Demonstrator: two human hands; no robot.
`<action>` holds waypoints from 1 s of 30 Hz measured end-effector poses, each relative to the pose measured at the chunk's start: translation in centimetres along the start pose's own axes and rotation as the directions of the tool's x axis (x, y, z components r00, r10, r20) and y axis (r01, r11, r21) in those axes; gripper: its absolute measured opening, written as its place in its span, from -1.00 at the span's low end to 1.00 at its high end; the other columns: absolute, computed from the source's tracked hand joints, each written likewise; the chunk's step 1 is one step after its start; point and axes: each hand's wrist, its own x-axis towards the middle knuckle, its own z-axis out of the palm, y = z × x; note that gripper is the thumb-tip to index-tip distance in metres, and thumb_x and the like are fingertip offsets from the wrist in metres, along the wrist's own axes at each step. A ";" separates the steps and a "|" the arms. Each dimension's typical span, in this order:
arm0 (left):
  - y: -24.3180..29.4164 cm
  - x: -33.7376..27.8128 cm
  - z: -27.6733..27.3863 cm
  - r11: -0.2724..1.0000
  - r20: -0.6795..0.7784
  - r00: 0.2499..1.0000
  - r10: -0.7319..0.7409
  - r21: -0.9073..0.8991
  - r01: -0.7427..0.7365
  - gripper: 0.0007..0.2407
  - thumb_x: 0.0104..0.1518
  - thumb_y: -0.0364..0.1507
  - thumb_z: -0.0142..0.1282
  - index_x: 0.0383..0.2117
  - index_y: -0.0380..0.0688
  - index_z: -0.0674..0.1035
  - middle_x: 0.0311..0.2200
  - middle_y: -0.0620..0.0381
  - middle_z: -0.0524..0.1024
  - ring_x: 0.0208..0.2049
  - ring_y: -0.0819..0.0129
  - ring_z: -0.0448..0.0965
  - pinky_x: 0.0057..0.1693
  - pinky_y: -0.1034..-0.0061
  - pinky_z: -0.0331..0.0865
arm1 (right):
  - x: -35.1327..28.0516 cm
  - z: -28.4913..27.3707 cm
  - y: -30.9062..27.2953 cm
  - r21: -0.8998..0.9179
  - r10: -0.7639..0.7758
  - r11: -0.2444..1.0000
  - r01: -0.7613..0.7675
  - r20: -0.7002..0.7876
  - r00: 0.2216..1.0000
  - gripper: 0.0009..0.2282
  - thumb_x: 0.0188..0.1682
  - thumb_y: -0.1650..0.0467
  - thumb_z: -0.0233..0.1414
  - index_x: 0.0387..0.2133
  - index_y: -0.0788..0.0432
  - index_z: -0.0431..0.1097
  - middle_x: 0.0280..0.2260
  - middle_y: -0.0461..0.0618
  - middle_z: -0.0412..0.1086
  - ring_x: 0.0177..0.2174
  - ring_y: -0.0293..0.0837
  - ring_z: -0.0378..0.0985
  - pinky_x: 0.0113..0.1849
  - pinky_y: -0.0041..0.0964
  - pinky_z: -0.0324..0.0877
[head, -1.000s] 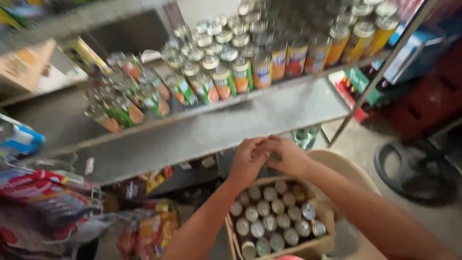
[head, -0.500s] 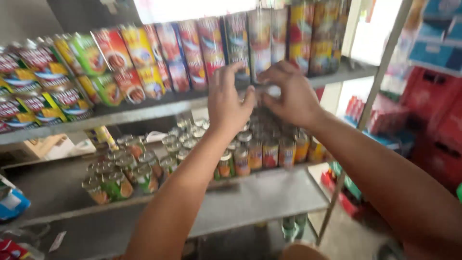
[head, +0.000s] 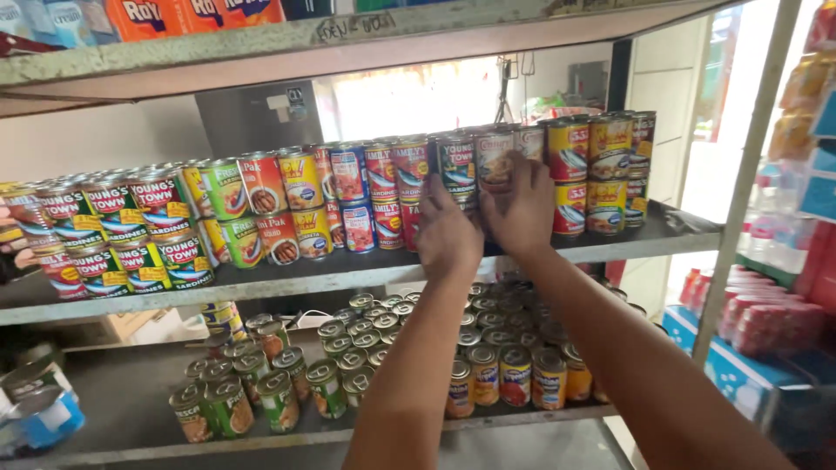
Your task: Transferring various canned goods from a box into organized rows on a retail shelf.
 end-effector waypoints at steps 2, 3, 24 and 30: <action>-0.5 0.4 1.3 0.999 -0.021 0.999 -0.029 0.025 0.029 -0.32 0.16 -0.27 0.14 0.36 -0.23 0.07 0.15 -0.24 0.34 0.02 -0.14 0.54 0.03 0.06 0.48 | -0.1 0.1 -0.6 -0.029 -0.036 0.999 0.036 -0.023 0.999 -0.38 -0.13 0.28 0.27 0.21 0.19 0.25 0.06 0.39 0.21 -0.01 0.37 0.28 0.00 0.20 0.24; -0.8 0.6 1.3 0.999 -0.025 0.999 -0.035 0.029 0.036 -0.32 0.16 -0.27 0.14 0.36 -0.23 0.07 0.15 -0.24 0.34 0.02 -0.14 0.54 0.03 0.06 0.48 | -0.1 0.6 -0.4 -0.022 -0.038 0.999 0.038 -0.019 0.999 -0.38 -0.13 0.28 0.27 0.21 0.19 0.25 0.06 0.39 0.21 -0.01 0.37 0.28 0.00 0.20 0.24; -1.2 -0.6 1.8 0.985 -0.190 0.969 0.159 -0.034 -0.169 -0.56 0.15 -0.32 0.15 0.11 -0.23 0.33 -0.11 -0.21 0.52 -0.14 -0.13 0.60 -0.07 0.09 0.47 | -0.4 -0.4 -1.1 0.148 0.036 0.988 -0.051 0.102 0.994 -0.50 0.04 0.20 0.10 0.15 0.29 0.28 -0.09 0.27 0.33 -0.18 0.26 0.50 -0.20 0.03 0.43; -1.6 -1.1 1.9 0.945 -0.349 0.889 0.296 -0.026 -0.325 -0.62 0.15 -0.36 0.14 0.05 -0.25 0.37 -0.13 -0.14 0.55 -0.11 -0.07 0.61 -0.09 0.09 0.46 | -0.5 -0.8 -1.2 0.126 0.117 0.981 -0.146 0.214 0.970 -0.50 -0.04 0.10 0.18 -0.08 0.27 0.31 -0.22 0.25 0.39 -0.28 0.16 0.52 -0.27 -0.05 0.42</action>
